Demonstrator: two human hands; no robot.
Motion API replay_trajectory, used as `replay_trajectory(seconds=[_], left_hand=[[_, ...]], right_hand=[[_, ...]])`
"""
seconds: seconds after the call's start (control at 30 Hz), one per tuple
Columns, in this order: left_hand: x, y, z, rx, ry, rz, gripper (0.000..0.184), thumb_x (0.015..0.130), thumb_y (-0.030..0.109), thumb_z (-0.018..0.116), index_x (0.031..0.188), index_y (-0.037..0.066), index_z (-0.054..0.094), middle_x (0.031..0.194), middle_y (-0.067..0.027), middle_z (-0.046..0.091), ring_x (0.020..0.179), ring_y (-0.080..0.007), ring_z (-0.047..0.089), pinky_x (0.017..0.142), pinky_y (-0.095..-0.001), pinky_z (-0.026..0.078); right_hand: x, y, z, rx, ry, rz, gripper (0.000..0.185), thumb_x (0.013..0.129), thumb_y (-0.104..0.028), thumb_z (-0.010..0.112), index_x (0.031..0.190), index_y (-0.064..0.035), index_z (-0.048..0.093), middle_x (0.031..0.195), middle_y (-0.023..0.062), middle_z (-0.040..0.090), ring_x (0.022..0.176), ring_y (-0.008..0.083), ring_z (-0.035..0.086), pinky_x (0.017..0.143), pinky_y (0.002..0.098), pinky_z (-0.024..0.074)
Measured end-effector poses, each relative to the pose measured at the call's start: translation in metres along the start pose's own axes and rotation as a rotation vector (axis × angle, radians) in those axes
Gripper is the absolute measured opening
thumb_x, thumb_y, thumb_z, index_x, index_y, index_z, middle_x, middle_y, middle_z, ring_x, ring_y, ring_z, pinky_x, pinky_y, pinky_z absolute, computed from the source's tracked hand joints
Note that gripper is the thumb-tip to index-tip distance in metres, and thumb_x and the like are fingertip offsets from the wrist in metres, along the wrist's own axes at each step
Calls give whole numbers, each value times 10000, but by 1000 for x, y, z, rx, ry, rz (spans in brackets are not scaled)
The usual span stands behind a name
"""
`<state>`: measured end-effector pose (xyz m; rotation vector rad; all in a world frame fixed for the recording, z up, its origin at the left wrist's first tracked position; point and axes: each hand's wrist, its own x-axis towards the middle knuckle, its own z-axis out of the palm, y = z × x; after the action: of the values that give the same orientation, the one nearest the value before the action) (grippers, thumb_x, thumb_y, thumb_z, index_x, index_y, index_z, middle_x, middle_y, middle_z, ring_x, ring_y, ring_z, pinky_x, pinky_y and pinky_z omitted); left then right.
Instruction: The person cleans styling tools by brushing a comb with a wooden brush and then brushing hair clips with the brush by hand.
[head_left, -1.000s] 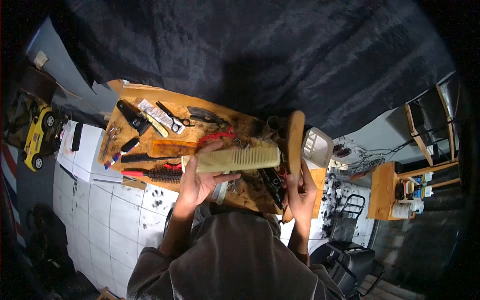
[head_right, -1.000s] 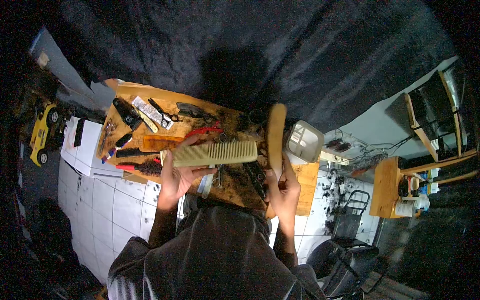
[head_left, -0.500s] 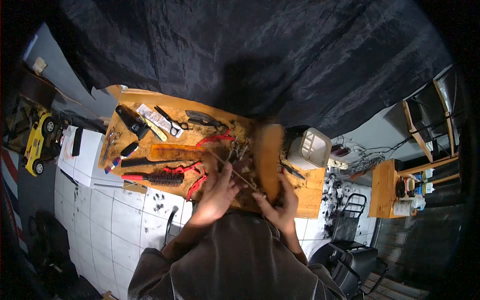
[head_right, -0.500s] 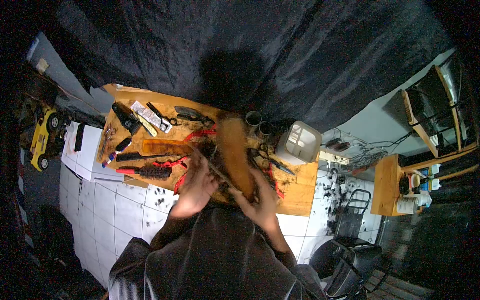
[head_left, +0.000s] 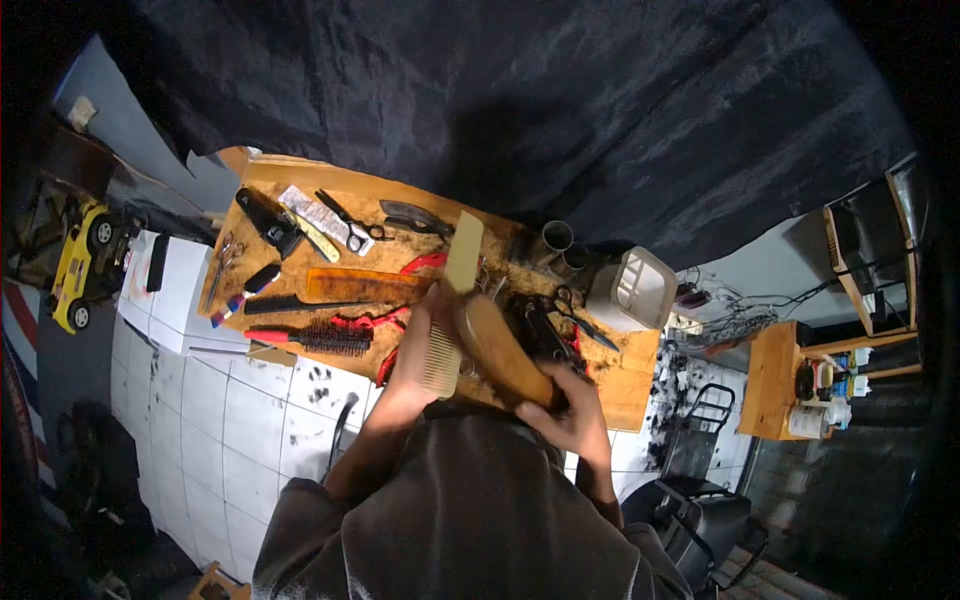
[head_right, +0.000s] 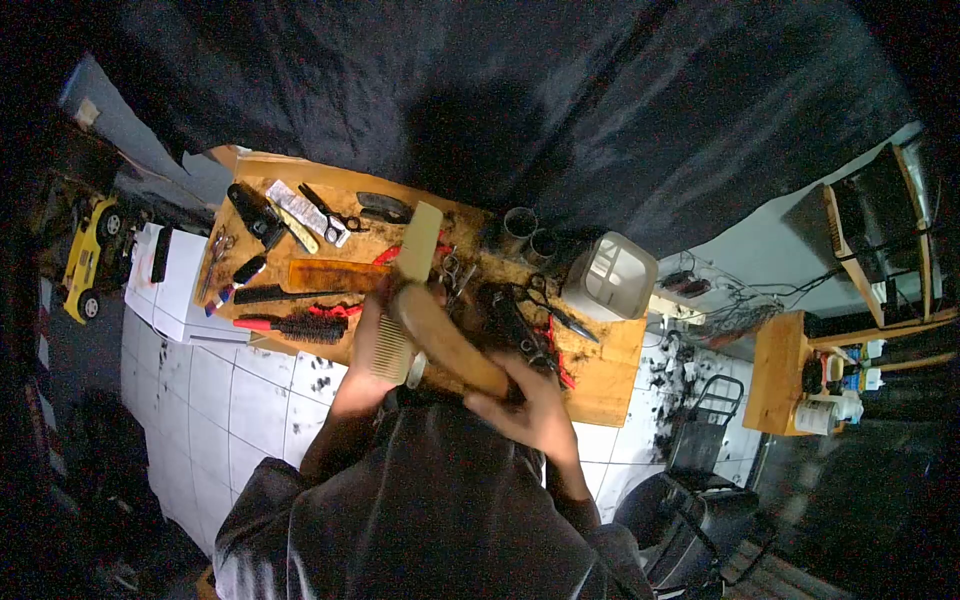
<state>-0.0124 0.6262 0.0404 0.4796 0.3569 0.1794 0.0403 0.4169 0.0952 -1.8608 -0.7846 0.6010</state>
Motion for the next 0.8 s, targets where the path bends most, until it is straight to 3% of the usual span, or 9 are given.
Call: replay_trajectory(seconds=[0.03,0.13,0.17,0.27,0.3,0.5,0.63,0.7,0.8], left_hand=[[0,1,10,-10,47,13,475,980,430,367,1258,61,479,1123,-103,573,898,-218,590,750,-338,515],[13,-2,-17,-327,-342,-138,423,972,386,415,1254,80,487,1065,-94,568,743,-200,542,582,-304,505],[6,2,1,-209,-122,-151,395,960,340,457,1237,59,488,1003,-84,558,675,-181,491,478,-275,457],[-8,2,21,-14,-72,-174,417,973,390,428,1173,30,495,951,-63,560,678,-145,482,555,-264,424],[7,-24,-26,411,-155,-136,421,978,370,420,1196,13,471,974,-84,546,682,-148,476,551,-266,421],[-15,-3,-6,-89,-370,-543,510,986,428,372,1215,-23,436,1004,-104,529,669,-148,469,551,-271,419],[-5,-12,-21,-175,-495,-456,551,984,457,359,1227,-29,450,987,-93,562,679,-139,499,556,-271,445],[-2,-13,-19,267,-329,-264,562,978,462,375,1237,-30,462,1000,-97,585,703,-125,535,574,-267,471],[9,3,-9,112,-426,-329,548,956,436,451,1259,-19,485,1081,-105,617,762,-121,616,650,-239,511]], right_hand=[[-6,5,0,-19,0,-8,503,736,-320,792,1095,-13,620,1021,175,654,951,272,651,851,347,477],[-17,18,-1,-133,-223,-150,542,672,-373,823,1054,-24,662,1036,186,663,988,281,648,856,344,487],[-7,7,0,-125,-184,-244,531,644,-387,833,1018,-38,689,998,176,679,975,284,657,850,350,502],[3,2,-6,-161,-80,73,510,659,-359,830,1024,-32,687,977,154,691,960,266,666,853,343,509],[6,21,-4,-190,81,-73,500,657,-226,856,1026,43,652,950,157,691,876,177,669,771,290,516],[33,21,-34,-266,697,94,380,761,-158,761,1059,44,639,900,158,699,789,149,658,698,279,496],[17,14,-37,-32,438,55,311,742,16,687,1038,93,631,898,119,695,807,109,615,729,249,485],[2,5,-36,-166,128,-58,387,654,-67,816,985,66,664,908,147,697,800,184,666,732,284,508],[5,9,-16,-73,-57,-383,524,572,-207,895,973,50,675,885,162,694,776,238,682,743,303,521]])
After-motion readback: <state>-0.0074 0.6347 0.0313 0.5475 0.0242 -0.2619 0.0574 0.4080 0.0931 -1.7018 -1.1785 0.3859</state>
